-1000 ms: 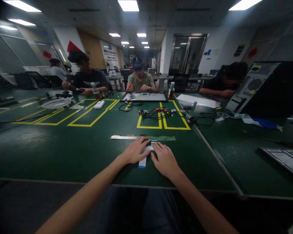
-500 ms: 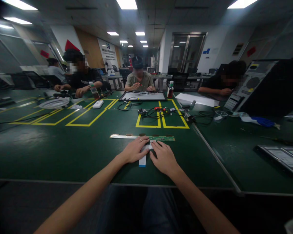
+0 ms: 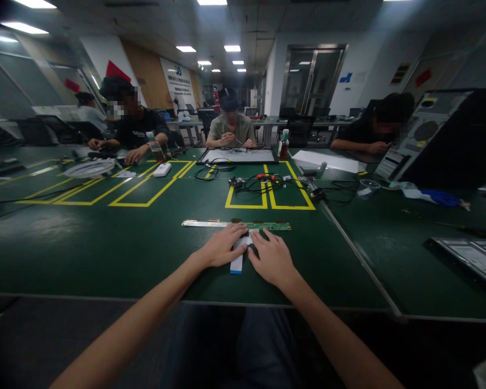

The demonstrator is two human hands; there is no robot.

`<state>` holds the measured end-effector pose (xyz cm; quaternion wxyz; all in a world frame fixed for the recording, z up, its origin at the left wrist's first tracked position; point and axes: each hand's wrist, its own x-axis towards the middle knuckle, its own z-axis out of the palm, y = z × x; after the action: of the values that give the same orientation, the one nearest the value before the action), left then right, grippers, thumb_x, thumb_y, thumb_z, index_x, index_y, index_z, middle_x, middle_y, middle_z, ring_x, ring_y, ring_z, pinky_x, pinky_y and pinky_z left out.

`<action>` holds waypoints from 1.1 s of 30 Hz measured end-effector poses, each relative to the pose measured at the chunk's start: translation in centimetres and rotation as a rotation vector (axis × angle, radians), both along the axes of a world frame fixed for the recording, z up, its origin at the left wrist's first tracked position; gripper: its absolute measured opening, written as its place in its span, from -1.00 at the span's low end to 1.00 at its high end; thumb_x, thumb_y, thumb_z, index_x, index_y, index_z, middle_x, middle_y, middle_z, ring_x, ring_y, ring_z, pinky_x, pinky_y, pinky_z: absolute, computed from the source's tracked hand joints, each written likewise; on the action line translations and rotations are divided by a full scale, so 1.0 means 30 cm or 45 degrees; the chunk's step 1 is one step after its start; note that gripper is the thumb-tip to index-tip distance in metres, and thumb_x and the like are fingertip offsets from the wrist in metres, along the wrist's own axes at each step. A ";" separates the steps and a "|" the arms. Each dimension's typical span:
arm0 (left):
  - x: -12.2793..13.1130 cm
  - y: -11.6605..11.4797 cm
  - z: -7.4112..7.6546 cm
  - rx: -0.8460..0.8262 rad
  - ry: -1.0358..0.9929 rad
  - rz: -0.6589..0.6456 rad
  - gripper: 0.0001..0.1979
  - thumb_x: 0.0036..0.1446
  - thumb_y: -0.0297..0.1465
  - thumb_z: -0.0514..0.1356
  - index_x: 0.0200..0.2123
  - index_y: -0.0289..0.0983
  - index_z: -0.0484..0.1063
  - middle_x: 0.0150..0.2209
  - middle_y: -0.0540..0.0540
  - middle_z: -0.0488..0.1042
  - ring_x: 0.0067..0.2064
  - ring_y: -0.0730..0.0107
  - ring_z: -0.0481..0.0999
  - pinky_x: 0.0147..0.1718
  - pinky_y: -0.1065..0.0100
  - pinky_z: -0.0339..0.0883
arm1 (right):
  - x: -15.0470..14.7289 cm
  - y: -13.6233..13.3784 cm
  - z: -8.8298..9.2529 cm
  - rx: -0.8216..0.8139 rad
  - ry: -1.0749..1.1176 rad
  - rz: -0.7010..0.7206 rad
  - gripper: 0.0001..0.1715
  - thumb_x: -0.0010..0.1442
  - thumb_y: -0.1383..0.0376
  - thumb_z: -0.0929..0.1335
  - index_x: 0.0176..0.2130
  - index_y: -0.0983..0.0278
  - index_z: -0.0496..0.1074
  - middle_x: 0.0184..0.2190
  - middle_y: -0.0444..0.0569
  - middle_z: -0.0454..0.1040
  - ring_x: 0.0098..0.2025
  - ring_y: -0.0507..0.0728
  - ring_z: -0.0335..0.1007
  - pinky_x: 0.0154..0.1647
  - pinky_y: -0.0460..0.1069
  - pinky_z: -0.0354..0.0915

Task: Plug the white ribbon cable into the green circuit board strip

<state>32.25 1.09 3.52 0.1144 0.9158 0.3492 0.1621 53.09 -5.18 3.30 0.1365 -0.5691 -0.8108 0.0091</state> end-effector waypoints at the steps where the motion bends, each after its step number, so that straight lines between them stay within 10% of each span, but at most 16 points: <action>1: -0.001 0.001 -0.001 -0.001 0.002 0.000 -0.41 0.41 -0.14 0.09 0.37 -0.33 0.32 0.40 -0.32 0.35 0.46 -0.04 0.26 0.45 -0.08 0.08 | 0.000 0.000 0.001 -0.003 -0.002 0.002 -0.35 0.47 0.09 0.20 0.41 0.26 0.34 0.39 0.09 0.37 0.48 0.37 0.12 0.43 0.31 0.13; 33: -0.039 0.009 -0.016 -0.016 0.020 -0.159 -0.51 0.41 -0.21 0.15 0.35 -0.08 0.38 0.48 -0.28 0.21 0.54 -0.06 0.09 0.46 -0.29 -0.08 | 0.051 0.039 -0.020 -0.121 0.126 0.017 -0.36 0.50 0.06 0.21 0.45 0.11 0.26 0.46 -0.03 0.26 0.54 0.33 0.00 0.44 0.36 0.08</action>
<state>31.09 1.36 3.03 0.1274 0.9363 0.2934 0.1453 54.63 -4.01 2.70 0.1491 -0.5683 -0.8055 0.0767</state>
